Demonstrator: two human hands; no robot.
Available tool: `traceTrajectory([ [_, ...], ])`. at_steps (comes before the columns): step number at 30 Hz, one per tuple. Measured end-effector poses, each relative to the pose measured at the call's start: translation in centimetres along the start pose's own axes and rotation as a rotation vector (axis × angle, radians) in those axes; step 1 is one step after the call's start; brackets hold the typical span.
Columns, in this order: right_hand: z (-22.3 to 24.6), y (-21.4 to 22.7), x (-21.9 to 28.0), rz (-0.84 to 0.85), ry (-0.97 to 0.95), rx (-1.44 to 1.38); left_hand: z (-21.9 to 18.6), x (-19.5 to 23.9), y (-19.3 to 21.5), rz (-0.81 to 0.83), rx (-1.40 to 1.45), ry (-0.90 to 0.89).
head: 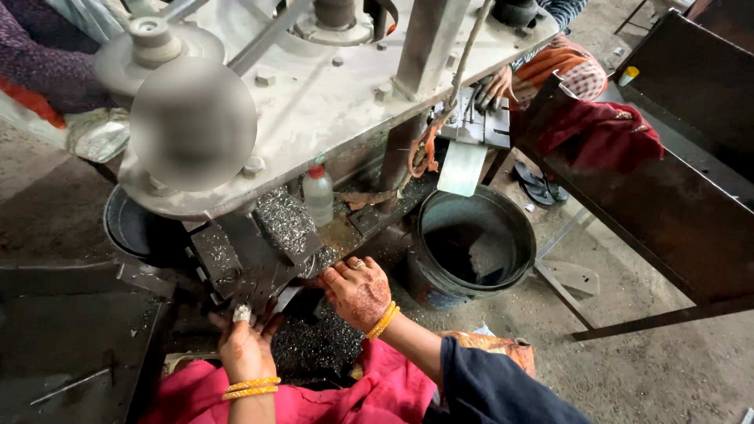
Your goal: The person takes metal hinge plates from a tray, places them into a machine fixture, and operates the machine press lever by hand.
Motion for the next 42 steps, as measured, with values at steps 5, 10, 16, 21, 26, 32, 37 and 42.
traceTrajectory([
  [5, 0.0, 0.0, 0.1, -0.033, 0.011, 0.004, 0.0, 0.1, -0.2, 0.046, -0.003, -0.006],
  [10, 0.0, 0.2, 0.0, -0.018, -0.007, -0.018, -0.6, -0.1, 0.1, 0.039, 0.014, -0.055],
  [16, 0.2, 0.6, -0.1, -0.014, -0.026, -0.037, -7.4, 4.4, -5.4, -0.012, -1.173, -0.538],
  [21, 0.2, 0.6, -0.3, 0.017, -0.025, -0.026, -2.6, 5.8, -10.1, 0.113, -2.256, -0.464],
  [26, 0.2, 0.5, -0.1, -0.003, -0.010, 0.009, 0.3, 4.3, -10.4, 0.126, -2.132, -0.960],
  [32, 0.1, -0.2, 0.2, 0.020, 0.004, 0.079, 0.3, 3.2, -9.6, 0.170, -2.194, -0.872],
  [37, -0.2, 0.4, 0.3, -0.085, 0.095, 0.024, -0.5, 3.7, -11.3, 0.121, -2.048, -0.907],
  [42, -0.1, 0.2, 0.4, -0.037, 0.004, 0.019, -2.0, 4.5, -10.4, 0.173, -1.824, -0.902],
])
Point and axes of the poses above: each hand's wrist, its own x-axis away from the middle knuckle, its own y-axis out of the back of the hand, z = x × y, the point moved 7 cm from there along -x, towards the middle knuckle, and after that the axes turned 5 degrees about x, right-handed, at the moved point
